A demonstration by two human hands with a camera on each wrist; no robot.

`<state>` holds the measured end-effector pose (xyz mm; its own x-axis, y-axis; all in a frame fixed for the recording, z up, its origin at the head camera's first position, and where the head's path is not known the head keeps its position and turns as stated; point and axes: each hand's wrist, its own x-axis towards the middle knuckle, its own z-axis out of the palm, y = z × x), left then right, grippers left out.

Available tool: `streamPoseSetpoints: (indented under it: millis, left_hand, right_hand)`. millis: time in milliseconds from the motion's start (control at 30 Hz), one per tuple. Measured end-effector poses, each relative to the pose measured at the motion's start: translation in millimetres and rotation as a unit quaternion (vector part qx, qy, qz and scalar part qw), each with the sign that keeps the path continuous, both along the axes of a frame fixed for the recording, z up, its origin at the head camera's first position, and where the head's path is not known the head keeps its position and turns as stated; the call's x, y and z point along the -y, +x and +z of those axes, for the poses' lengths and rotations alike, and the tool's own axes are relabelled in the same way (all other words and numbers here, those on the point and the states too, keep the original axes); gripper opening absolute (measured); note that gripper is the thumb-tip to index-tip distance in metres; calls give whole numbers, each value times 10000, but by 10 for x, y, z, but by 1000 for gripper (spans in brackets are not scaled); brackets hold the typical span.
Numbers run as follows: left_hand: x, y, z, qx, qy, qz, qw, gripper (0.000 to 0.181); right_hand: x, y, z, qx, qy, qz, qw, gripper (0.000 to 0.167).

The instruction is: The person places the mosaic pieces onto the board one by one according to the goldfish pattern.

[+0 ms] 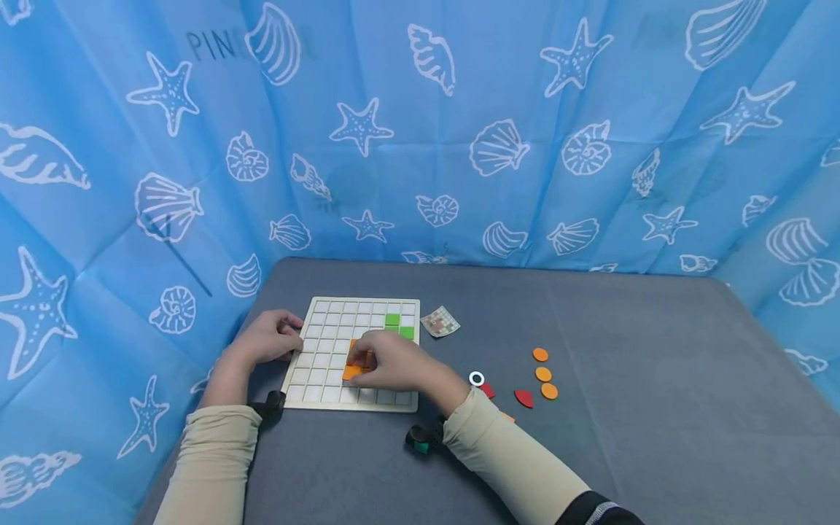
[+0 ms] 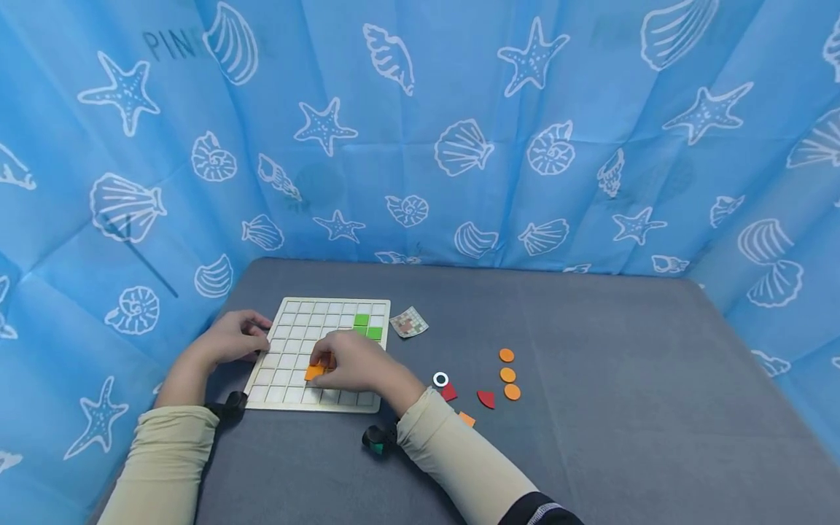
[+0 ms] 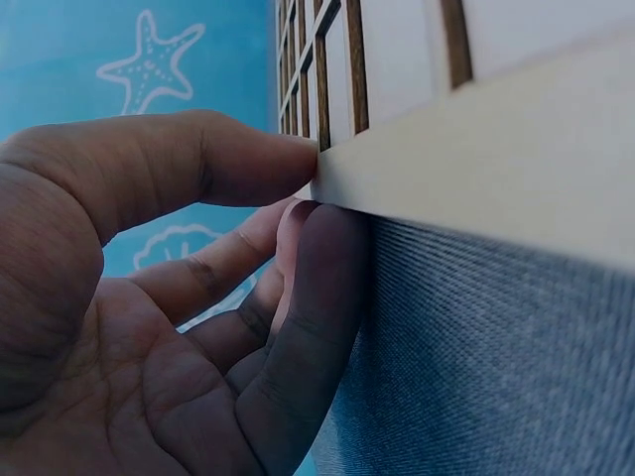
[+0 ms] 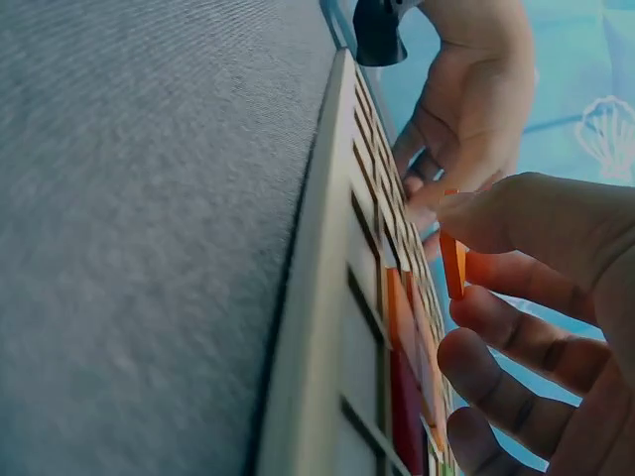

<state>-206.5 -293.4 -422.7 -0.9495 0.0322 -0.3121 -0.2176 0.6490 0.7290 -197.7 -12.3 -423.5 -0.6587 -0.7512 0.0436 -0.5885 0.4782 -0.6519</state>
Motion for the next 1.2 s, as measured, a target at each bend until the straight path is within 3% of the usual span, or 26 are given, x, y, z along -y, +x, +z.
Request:
streamPoseSetpoints:
  millis: [633, 1200]
  left_hand:
    - [31, 19, -26, 16, 5, -59, 10000, 54]
    - [9, -13, 6, 67, -98, -89, 9999, 55]
  right_hand:
    - [60, 38, -66, -252, 361, 109, 9990, 17]
    - [56, 24, -87, -317, 279, 150, 9990, 14]
